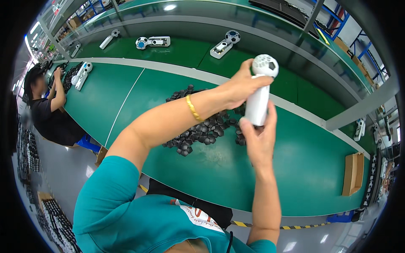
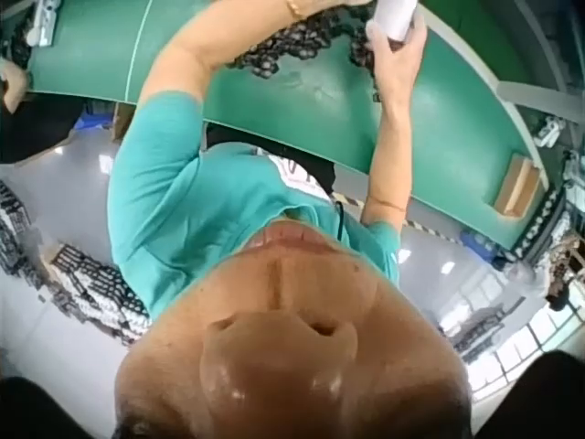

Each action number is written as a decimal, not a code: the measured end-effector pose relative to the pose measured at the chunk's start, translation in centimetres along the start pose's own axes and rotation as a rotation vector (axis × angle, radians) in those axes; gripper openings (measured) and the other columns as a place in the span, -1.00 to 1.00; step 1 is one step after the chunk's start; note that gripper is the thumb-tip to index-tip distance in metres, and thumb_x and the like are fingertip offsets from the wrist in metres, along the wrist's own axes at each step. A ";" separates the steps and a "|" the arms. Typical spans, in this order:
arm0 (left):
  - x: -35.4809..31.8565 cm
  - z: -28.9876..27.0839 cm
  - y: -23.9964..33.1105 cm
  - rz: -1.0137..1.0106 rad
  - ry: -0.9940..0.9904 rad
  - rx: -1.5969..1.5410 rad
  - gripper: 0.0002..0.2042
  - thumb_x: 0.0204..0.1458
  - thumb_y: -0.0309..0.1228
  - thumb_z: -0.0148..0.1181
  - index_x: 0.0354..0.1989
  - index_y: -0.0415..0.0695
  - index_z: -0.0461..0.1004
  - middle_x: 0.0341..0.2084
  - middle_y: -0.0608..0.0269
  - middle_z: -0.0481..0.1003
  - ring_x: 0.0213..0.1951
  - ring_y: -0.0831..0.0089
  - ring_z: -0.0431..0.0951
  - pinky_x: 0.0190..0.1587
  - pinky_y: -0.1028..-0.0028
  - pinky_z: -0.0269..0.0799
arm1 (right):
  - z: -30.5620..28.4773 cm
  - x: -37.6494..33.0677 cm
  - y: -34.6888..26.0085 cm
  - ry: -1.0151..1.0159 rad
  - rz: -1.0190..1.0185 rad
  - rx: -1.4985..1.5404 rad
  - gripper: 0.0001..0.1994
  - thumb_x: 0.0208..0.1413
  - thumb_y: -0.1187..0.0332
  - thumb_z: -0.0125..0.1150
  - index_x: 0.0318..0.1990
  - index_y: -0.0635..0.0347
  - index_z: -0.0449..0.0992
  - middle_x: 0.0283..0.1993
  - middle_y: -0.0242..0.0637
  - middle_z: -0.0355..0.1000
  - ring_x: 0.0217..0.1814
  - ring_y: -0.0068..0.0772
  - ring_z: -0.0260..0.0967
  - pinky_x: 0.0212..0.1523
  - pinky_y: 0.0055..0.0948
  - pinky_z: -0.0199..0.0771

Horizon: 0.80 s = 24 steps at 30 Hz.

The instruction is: Assemble a toy ball by inserting black components into a white sphere cage.

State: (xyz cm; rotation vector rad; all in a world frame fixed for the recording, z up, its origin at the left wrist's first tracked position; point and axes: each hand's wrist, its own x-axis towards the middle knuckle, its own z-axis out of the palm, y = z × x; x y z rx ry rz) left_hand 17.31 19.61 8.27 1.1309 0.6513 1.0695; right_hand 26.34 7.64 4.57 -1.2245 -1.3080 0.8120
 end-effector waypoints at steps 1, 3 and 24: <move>0.5 0.3 -0.2 -0.023 0.000 -0.024 -0.20 0.02 -0.35 0.21 0.31 -0.32 -0.20 -0.03 -0.02 0.33 -0.06 0.33 0.42 -0.06 0.32 0.42 | -0.2 1.1 0.2 -0.006 0.005 0.005 -0.43 0.20 0.27 0.08 0.28 0.34 0.06 -0.02 -0.16 0.35 -0.08 -0.48 0.38 -0.23 -0.54 0.45; 1.1 -0.8 -0.2 -0.040 0.007 -0.044 -0.21 0.02 -0.32 0.21 0.31 -0.33 -0.16 -0.03 -0.03 0.34 -0.06 0.34 0.43 -0.06 0.33 0.42 | -1.1 4.3 0.5 -0.008 0.095 0.027 -0.47 0.19 0.29 0.07 0.25 0.34 0.13 -0.11 -0.22 0.37 -0.24 -0.54 0.41 -0.44 -0.62 0.33; 5.1 -45.1 4.1 0.050 1.086 1.231 -0.34 -0.05 -0.09 0.24 0.23 -0.05 0.19 0.20 -0.08 0.14 0.19 0.02 0.23 0.16 0.14 0.21 | -10.4 19.8 12.2 0.206 -0.018 -1.213 -0.53 0.09 0.30 0.16 0.17 0.16 0.31 0.11 -0.09 0.34 0.17 -0.06 0.26 0.17 -0.23 0.23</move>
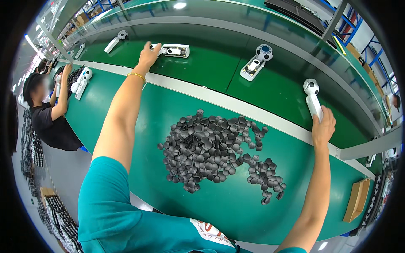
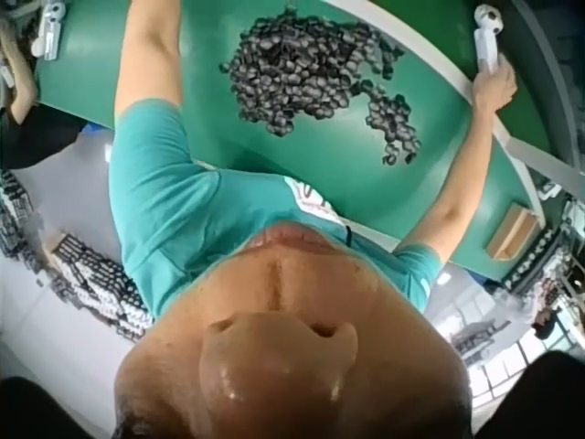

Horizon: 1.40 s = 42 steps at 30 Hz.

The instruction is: Assemble a toy ball by inserting black components into a white sphere cage.

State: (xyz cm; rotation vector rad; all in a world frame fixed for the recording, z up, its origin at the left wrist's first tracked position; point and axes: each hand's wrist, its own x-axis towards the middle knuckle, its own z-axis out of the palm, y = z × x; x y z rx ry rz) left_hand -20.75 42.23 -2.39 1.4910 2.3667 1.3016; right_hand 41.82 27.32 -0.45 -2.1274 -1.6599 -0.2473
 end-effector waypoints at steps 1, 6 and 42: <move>0.4 0.1 -0.1 -0.013 -0.091 0.003 -0.34 -0.06 -0.11 0.25 0.23 -0.05 0.18 0.18 -0.08 0.17 0.17 0.04 0.25 0.16 0.19 0.22 | -0.3 0.0 -1.0 0.088 -0.112 -0.006 -0.55 0.09 0.32 0.15 0.17 0.15 0.32 0.13 -0.08 0.32 0.19 -0.05 0.23 0.18 -0.23 0.22; -0.9 -2.1 -2.3 0.167 -0.183 -0.119 -0.34 -0.13 -0.22 0.33 0.18 -0.10 0.23 0.06 -0.05 0.27 0.08 0.11 0.32 0.13 0.32 0.27 | 0.6 -0.9 -9.7 0.113 -0.482 0.158 -0.59 0.13 0.38 0.11 0.15 0.15 0.32 0.21 -0.07 0.23 0.24 -0.01 0.18 0.22 -0.22 0.19; -13.6 -7.9 7.4 -0.321 -0.631 -1.102 -0.60 0.03 -0.17 0.25 -0.06 -0.15 0.35 -0.30 0.17 0.46 -0.22 0.24 0.53 -0.23 0.31 0.57 | 5.1 2.2 -9.7 -0.124 -0.053 0.519 -0.58 0.01 0.35 0.19 0.09 0.15 0.41 0.05 -0.18 0.42 -0.02 -0.33 0.39 -0.02 -0.37 0.37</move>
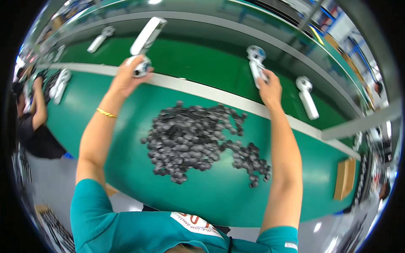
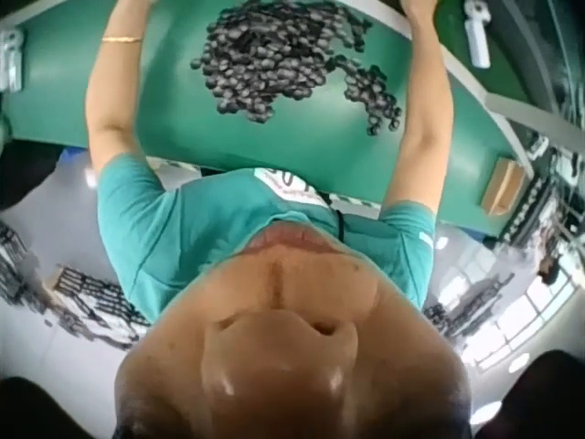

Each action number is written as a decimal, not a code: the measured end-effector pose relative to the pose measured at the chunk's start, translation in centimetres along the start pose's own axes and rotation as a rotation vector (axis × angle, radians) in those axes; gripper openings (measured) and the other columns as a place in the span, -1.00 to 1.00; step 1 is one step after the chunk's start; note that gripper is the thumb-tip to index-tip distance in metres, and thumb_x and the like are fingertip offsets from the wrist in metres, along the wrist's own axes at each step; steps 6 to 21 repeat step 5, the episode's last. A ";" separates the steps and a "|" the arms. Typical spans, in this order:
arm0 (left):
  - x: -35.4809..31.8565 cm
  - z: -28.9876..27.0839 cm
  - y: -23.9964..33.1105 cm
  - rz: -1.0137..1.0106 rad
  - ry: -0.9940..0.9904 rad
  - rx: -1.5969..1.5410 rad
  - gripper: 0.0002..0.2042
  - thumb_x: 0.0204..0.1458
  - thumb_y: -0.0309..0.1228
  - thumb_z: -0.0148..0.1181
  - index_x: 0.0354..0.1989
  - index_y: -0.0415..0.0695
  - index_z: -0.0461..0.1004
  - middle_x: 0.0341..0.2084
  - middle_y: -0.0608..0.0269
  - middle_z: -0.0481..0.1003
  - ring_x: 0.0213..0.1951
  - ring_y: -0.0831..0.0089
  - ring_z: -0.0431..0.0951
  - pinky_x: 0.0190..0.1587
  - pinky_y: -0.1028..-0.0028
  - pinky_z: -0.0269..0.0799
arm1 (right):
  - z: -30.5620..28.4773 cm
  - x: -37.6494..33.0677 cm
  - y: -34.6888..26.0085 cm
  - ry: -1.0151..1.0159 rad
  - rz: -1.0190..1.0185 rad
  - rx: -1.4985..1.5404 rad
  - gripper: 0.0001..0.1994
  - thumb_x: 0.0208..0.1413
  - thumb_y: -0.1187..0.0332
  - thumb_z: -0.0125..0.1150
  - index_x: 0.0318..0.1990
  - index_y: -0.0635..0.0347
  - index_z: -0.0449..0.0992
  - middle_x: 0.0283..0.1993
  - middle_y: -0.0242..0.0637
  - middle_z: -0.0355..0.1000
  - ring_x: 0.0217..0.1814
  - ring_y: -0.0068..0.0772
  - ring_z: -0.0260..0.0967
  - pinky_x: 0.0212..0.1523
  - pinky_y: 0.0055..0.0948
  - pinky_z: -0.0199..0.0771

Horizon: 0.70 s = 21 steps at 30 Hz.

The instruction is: Assemble a toy ball by inserting black components into a white sphere cage.

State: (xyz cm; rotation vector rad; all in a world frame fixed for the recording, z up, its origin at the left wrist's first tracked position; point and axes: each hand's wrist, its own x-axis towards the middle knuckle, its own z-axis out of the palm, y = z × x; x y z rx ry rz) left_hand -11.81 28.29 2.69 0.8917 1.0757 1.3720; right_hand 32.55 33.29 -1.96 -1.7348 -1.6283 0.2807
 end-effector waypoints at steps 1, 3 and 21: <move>-1.2 0.9 -0.1 -0.056 -0.051 -0.181 -0.56 0.01 -0.14 0.27 -0.04 -0.15 0.34 -0.31 0.16 0.46 -0.24 0.24 0.53 -0.27 0.32 0.58 | -0.6 -0.5 -0.1 0.001 -0.075 -0.090 -0.56 0.02 0.34 0.20 0.11 0.15 0.38 0.11 -0.18 0.38 0.02 -0.27 0.39 0.03 -0.35 0.36; -3.5 2.6 -0.1 -0.104 -0.106 -0.358 -0.51 0.00 -0.11 0.29 -0.02 -0.15 0.32 -0.31 0.16 0.47 -0.26 0.24 0.53 -0.31 0.33 0.58 | -1.8 -1.0 0.8 0.008 -0.152 -0.174 -0.54 0.02 0.33 0.20 0.13 0.14 0.36 0.16 -0.18 0.33 0.05 -0.21 0.38 0.08 -0.33 0.34; -7.0 2.7 0.3 -0.183 -0.279 -0.570 -0.50 0.04 0.01 0.19 -0.02 -0.11 0.32 -0.29 0.12 0.46 -0.26 0.16 0.53 -0.22 0.27 0.58 | -1.8 -1.3 1.0 -0.022 -0.138 -0.270 -0.54 0.02 0.33 0.20 0.13 0.10 0.36 0.24 -0.15 0.24 0.12 -0.17 0.32 0.17 -0.32 0.30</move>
